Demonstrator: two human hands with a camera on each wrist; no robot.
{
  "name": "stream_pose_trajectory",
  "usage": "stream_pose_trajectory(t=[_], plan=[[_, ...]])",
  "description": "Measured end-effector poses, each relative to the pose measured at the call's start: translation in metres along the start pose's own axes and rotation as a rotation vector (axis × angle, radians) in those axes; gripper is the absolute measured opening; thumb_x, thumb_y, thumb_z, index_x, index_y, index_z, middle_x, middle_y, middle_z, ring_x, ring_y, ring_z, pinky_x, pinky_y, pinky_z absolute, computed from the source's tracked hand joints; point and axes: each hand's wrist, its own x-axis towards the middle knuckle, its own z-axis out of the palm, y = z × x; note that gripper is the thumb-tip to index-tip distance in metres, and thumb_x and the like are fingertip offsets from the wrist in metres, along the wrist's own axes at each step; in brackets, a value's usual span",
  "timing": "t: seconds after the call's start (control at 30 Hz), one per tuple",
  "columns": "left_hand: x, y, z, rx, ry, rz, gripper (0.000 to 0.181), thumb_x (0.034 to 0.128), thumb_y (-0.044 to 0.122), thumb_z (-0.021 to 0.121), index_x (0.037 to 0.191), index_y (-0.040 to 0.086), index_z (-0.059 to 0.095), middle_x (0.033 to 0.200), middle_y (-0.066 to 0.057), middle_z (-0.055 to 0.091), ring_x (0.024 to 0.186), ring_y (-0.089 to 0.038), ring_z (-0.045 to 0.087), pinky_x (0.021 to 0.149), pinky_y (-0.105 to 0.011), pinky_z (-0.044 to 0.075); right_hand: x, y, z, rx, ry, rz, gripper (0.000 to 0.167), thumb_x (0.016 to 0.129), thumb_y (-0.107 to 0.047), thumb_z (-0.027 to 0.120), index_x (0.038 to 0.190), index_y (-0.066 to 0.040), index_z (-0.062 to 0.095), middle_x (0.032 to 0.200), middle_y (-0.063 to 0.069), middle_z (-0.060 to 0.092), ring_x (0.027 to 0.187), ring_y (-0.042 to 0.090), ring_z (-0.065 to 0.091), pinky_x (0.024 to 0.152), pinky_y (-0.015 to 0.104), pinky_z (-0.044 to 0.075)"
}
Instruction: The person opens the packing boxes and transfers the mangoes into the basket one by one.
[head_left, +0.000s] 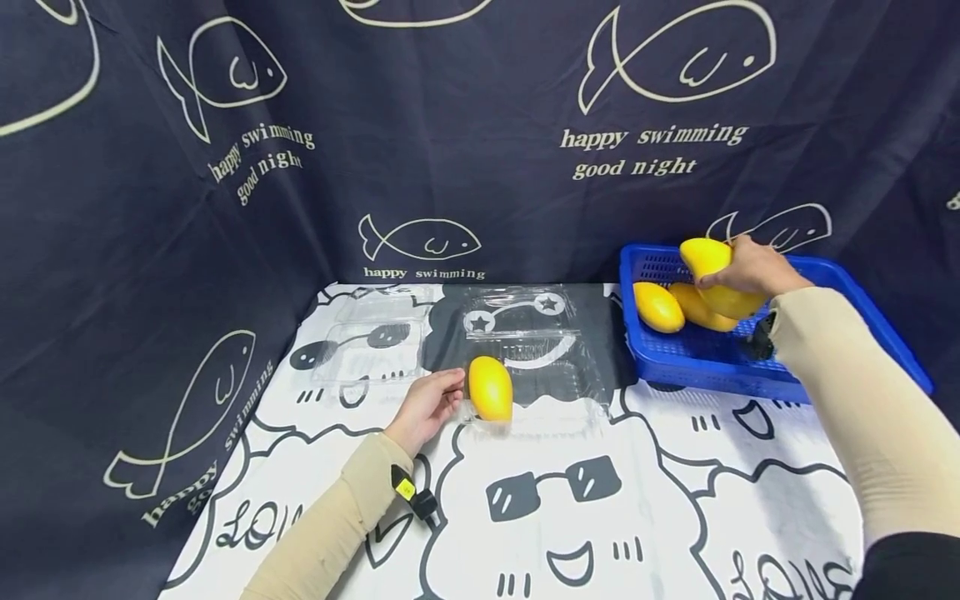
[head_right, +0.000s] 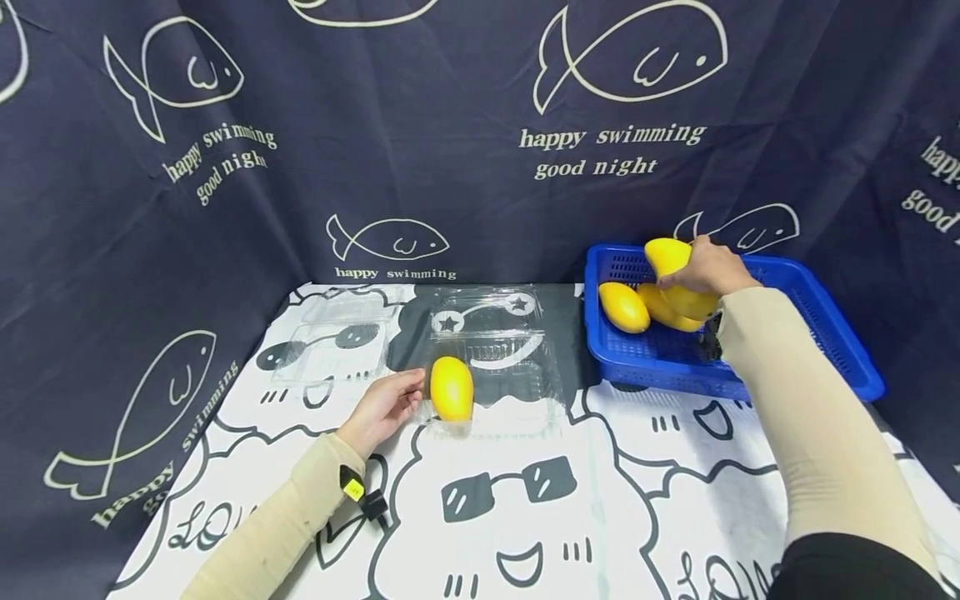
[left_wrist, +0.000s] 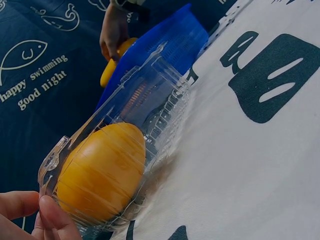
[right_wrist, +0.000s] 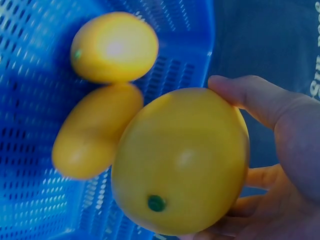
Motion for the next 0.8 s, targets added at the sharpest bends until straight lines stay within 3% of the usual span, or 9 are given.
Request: stream_pose_trajectory(t=[0.13, 0.27, 0.47, 0.8], plan=[[0.0, 0.0, 0.0, 0.011, -0.003, 0.0, 0.01, 0.0924, 0.013, 0.064, 0.097, 0.004, 0.063, 0.069, 0.003, 0.058, 0.058, -0.004, 0.051, 0.05, -0.012, 0.044, 0.002, 0.013, 0.0, -0.014, -0.011, 0.038, 0.088, 0.084, -0.049, 0.068, 0.125, 0.017, 0.028, 0.105, 0.036, 0.043, 0.087, 0.047, 0.051, 0.067, 0.048, 0.052], [0.0, 0.001, -0.001, 0.025, -0.003, 0.003, 0.016, 0.0926, 0.013, 0.063, 0.104, 0.002, 0.064, 0.07, 0.003, 0.058, 0.058, -0.004, 0.051, 0.05, -0.011, 0.043, 0.002, 0.025, 0.001, -0.023, -0.03, 0.076, 0.086, 0.083, -0.048, 0.069, 0.12, 0.018, 0.03, 0.1, 0.036, 0.046, 0.083, 0.046, 0.053, 0.064, 0.046, 0.054], [0.0, 0.004, -0.001, 0.041, -0.011, 0.0, 0.03, 0.0936, 0.012, 0.061, 0.121, -0.002, 0.06, 0.072, 0.004, 0.059, 0.059, -0.003, 0.052, 0.051, -0.011, 0.043, 0.0, 0.039, 0.002, -0.026, -0.102, 0.161, 0.096, 0.086, -0.047, 0.067, 0.131, 0.021, 0.016, 0.107, 0.04, 0.042, 0.09, 0.048, 0.051, 0.078, 0.055, 0.053], [-0.001, 0.005, 0.001, 0.043, -0.01, -0.006, 0.027, 0.0929, 0.011, 0.062, 0.117, -0.001, 0.061, 0.073, 0.003, 0.06, 0.059, -0.004, 0.051, 0.05, -0.011, 0.043, -0.003, 0.058, 0.006, -0.072, -0.177, 0.263, 0.093, 0.087, -0.044, 0.066, 0.127, 0.023, 0.015, 0.112, 0.041, 0.037, 0.097, 0.049, 0.046, 0.084, 0.055, 0.052]])
